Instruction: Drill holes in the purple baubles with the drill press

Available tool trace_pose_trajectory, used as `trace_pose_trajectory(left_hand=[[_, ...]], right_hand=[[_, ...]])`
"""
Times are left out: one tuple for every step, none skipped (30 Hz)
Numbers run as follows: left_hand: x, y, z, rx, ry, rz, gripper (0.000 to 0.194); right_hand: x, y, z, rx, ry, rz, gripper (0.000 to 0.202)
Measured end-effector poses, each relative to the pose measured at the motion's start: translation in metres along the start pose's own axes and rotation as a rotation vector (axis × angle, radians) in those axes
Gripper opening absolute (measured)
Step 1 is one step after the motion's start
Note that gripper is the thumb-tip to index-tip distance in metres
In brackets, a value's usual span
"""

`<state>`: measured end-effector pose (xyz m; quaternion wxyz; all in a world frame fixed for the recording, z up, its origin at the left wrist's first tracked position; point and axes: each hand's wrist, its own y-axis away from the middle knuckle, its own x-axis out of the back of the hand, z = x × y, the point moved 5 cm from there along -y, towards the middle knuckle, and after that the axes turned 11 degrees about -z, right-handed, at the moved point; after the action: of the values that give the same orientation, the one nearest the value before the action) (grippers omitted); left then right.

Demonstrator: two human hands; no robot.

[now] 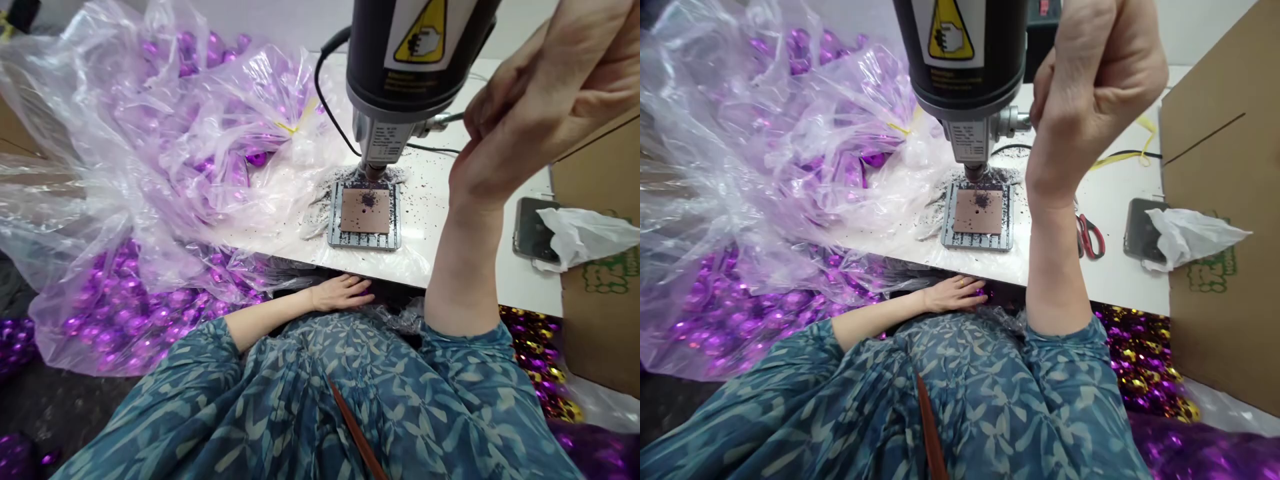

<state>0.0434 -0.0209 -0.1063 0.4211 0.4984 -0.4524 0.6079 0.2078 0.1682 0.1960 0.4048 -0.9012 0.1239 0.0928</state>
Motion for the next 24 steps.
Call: trace_pose_trajectory(left_hand=[[0.009,0.001,-0.007,-0.022,0.016,0.109,0.028],[0.022,0.004,-0.019,-0.027,0.032,0.253,0.03],[0.038,0.009,-0.038,0.009,0.052,0.409,0.029],[0.056,0.017,-0.064,0.089,0.074,0.56,0.026],[0.072,0.028,-0.098,0.234,0.107,0.68,0.021],[0.088,0.041,-0.138,0.409,0.146,0.763,0.02],[0.1,0.057,-0.179,0.593,0.181,0.813,0.022],[0.109,0.075,-0.221,0.775,0.229,0.806,0.024],[0.116,0.092,-0.259,0.919,0.273,0.781,0.027],[0.12,0.109,-0.293,1.021,0.316,0.754,0.031],[0.122,0.125,-0.321,1.082,0.371,0.744,0.037],[0.123,0.138,-0.343,1.088,0.438,0.759,0.042],[0.122,0.148,-0.359,1.06,0.496,0.783,0.046],[0.121,0.156,-0.37,1.022,0.538,0.81,0.052],[0.119,0.161,-0.377,0.984,0.56,0.831,0.057],[0.118,0.163,-0.38,0.962,0.562,0.841,0.062],[0.116,0.165,-0.382,0.96,0.551,0.838,0.065],[0.114,0.165,-0.383,0.977,0.536,0.825,0.067],[0.113,0.164,-0.383,1.004,0.527,0.806,0.067],[0.112,0.162,-0.384,1.035,0.529,0.787,0.066],[0.111,0.16,-0.383,1.063,0.546,0.774,0.064],[0.111,0.157,-0.383,1.082,0.589,0.773,0.062],[0.11,0.154,-0.381,1.08,0.672,0.783,0.061],[0.11,0.149,-0.378,1.059,0.776,0.813,0.061]], right_hand=[[0.002,0.002,-0.002,0.058,-0.006,0.038,0.041],[0.003,0.003,-0.004,0.092,-0.01,0.048,0.042],[0.004,0.004,-0.005,0.103,-0.007,0.043,0.042],[0.004,0.005,-0.006,0.1,-0.001,0.034,0.043],[0.005,0.006,-0.006,0.1,0.007,0.032,0.043],[0.005,0.006,-0.007,0.098,0.017,0.03,0.043],[0.005,0.006,-0.007,0.095,0.027,0.031,0.043],[0.006,0.006,-0.007,0.095,0.031,0.036,0.043],[0.006,0.006,-0.007,0.097,0.031,0.041,0.043],[0.006,0.006,-0.006,0.102,0.024,0.045,0.044],[0.007,0.005,-0.004,0.113,0.011,0.049,0.046],[0.007,0.005,-0.003,0.13,-0.008,0.054,0.049],[0.007,0.004,-0.002,0.149,-0.025,0.051,0.051],[0.007,0.004,-0.001,0.166,-0.039,0.047,0.052],[0.008,0.004,0.0,0.183,-0.049,0.044,0.053],[0.008,0.004,0.0,0.193,-0.054,0.041,0.053],[0.008,0.004,0.0,0.192,-0.053,0.039,0.053],[0.008,0.005,0.0,0.192,-0.053,0.042,0.053],[0.008,0.006,0.0,0.192,-0.052,0.046,0.053],[0.007,0.006,-0.001,0.192,-0.052,0.05,0.054],[0.007,0.007,-0.002,0.189,-0.048,0.048,0.056],[0.006,0.008,-0.003,0.185,-0.042,0.048,0.058],[0.006,0.008,-0.005,0.179,-0.036,0.049,0.061],[0.005,0.008,-0.005,0.164,-0.029,0.045,0.062]])
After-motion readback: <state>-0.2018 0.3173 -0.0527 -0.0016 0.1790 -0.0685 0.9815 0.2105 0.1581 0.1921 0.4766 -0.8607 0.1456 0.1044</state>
